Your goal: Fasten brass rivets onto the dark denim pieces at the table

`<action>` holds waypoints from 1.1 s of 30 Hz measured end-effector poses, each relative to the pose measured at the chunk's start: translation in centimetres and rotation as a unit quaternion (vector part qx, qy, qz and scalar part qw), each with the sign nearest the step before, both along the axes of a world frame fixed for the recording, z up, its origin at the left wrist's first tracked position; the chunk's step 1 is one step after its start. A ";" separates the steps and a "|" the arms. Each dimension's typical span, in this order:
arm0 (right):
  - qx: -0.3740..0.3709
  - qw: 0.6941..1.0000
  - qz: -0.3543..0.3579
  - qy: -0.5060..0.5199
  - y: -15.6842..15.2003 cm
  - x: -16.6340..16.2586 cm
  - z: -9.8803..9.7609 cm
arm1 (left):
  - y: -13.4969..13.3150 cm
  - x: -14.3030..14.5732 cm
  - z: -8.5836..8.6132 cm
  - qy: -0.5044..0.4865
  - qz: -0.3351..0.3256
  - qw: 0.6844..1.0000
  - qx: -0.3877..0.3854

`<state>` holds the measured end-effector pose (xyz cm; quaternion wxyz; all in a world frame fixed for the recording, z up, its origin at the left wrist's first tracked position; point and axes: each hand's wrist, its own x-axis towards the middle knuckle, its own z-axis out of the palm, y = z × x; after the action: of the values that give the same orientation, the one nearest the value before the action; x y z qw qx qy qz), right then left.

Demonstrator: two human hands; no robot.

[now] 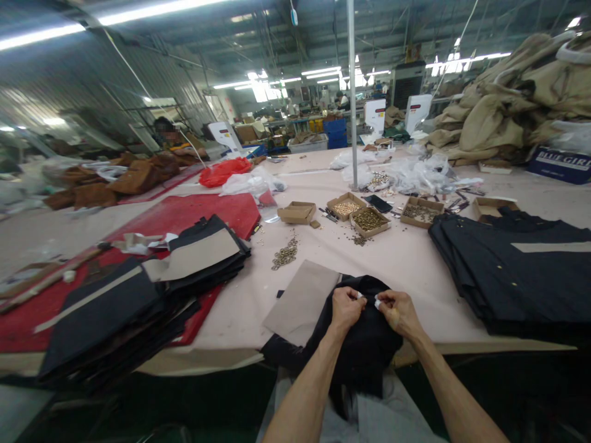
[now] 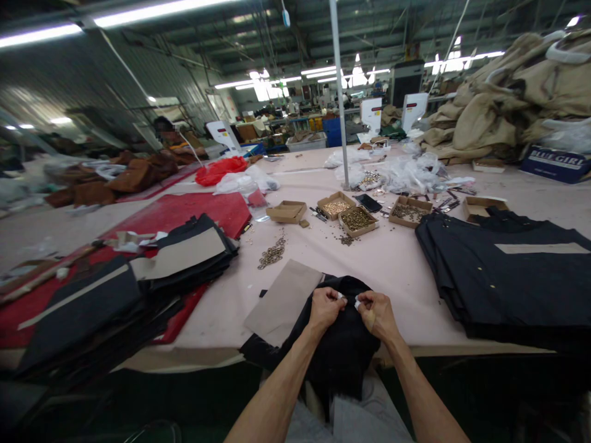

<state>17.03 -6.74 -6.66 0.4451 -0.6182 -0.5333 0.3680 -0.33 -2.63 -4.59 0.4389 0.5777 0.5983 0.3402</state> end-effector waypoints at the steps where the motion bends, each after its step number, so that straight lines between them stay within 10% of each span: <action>1: -0.002 1.000 0.001 -0.008 0.0 0.1 0.2 | 0.0 0.0 0.0 0.001 0.002 1.000 0.001; 22: 0.002 0.983 0.037 -0.180 0.6 -1.5 1.1 | -0.7 0.0 -0.9 0.082 0.005 0.992 0.094; 33: 0.061 0.989 0.135 -0.018 -0.1 -1.4 1.3 | -0.1 -1.5 -0.6 0.001 -0.050 0.999 0.007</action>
<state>15.63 -6.87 -5.41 0.4189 -0.5184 -0.6412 0.3803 -1.79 -2.73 -5.22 0.4507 0.6101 0.5665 0.3221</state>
